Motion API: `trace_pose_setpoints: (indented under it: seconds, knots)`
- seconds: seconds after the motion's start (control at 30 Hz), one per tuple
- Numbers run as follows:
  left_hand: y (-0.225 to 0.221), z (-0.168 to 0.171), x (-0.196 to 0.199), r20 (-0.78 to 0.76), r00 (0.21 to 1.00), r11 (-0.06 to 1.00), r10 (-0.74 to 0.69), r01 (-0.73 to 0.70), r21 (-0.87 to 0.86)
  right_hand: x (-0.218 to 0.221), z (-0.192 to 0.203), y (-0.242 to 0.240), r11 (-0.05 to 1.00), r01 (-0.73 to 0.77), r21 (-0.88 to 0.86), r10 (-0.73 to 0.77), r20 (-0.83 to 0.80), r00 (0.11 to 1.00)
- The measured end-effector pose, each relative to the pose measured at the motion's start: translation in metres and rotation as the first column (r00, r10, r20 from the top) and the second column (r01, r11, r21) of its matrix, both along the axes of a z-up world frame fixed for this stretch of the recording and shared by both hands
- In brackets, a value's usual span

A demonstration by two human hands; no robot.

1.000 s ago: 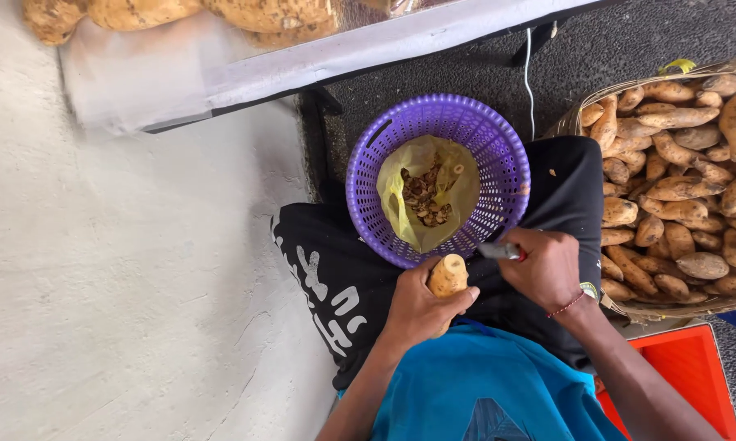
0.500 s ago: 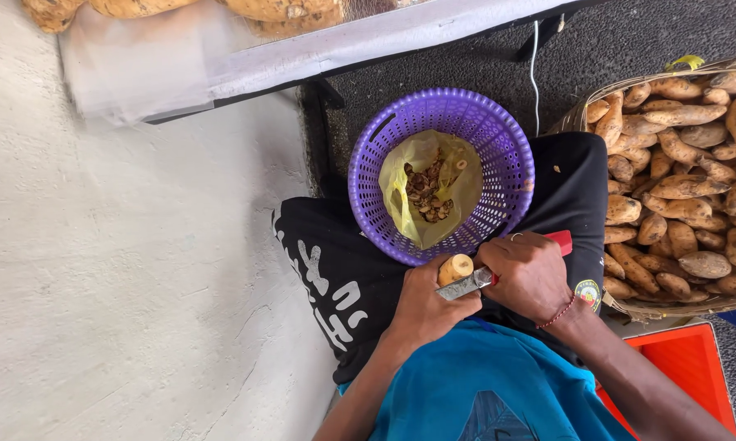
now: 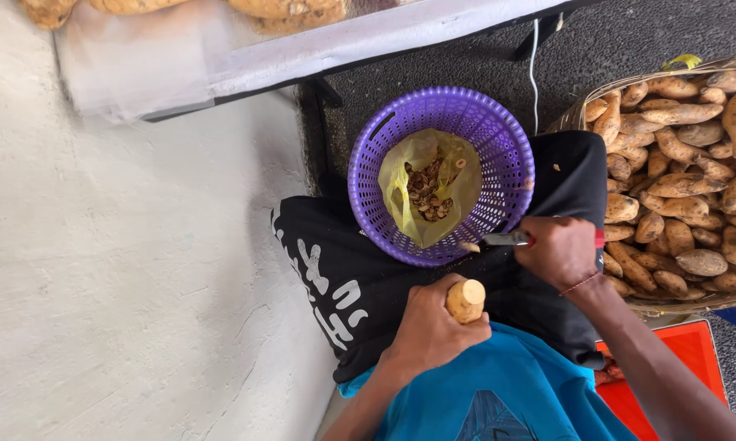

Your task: Peeling sweet potatoes with a small knife over a collection basket

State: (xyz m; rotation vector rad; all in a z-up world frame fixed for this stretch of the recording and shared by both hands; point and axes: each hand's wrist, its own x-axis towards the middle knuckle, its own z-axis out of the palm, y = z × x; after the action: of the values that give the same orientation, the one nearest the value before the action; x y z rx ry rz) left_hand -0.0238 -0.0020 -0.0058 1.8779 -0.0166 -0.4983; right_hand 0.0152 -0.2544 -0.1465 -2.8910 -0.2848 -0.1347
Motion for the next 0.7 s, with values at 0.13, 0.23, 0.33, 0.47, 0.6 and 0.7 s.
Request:
trace_pose_setpoints:
  seconds: [0.13,0.23,0.33,0.47,0.6,0.7]
  knots:
    - [-0.007,-0.032,-0.002,0.114,0.976,0.983,0.183,-0.182,-0.025,-0.001,0.023,0.004,0.991,0.078,0.105,-0.069,-0.087,0.994]
    - [-0.008,-0.044,0.002,0.136,0.975,0.984,0.174,-0.177,0.012,-0.007,0.059,0.037,0.960,0.082,0.267,-0.049,-0.128,0.991]
    - [-0.008,-0.043,0.001,0.129,0.971,0.978,0.203,-0.206,0.013,-0.012,0.075,0.054,0.943,-0.060,0.329,0.081,-0.049,0.996]
    - [-0.010,-0.035,0.008,0.162,0.969,0.980,0.188,-0.195,0.034,-0.015,0.074,0.064,0.950,-0.143,0.277,0.143,0.023,0.990]
    - [-0.013,-0.039,0.004,0.262,0.932,0.967,0.249,-0.255,-0.011,-0.016,0.070,0.063,0.959,-0.188,0.213,0.174,0.083,0.981]
    - [-0.014,-0.033,0.006,0.260,0.932,0.966,0.251,-0.257,-0.009,-0.016,0.072,0.062,0.964,-0.183,0.194,0.165,0.108,0.980]
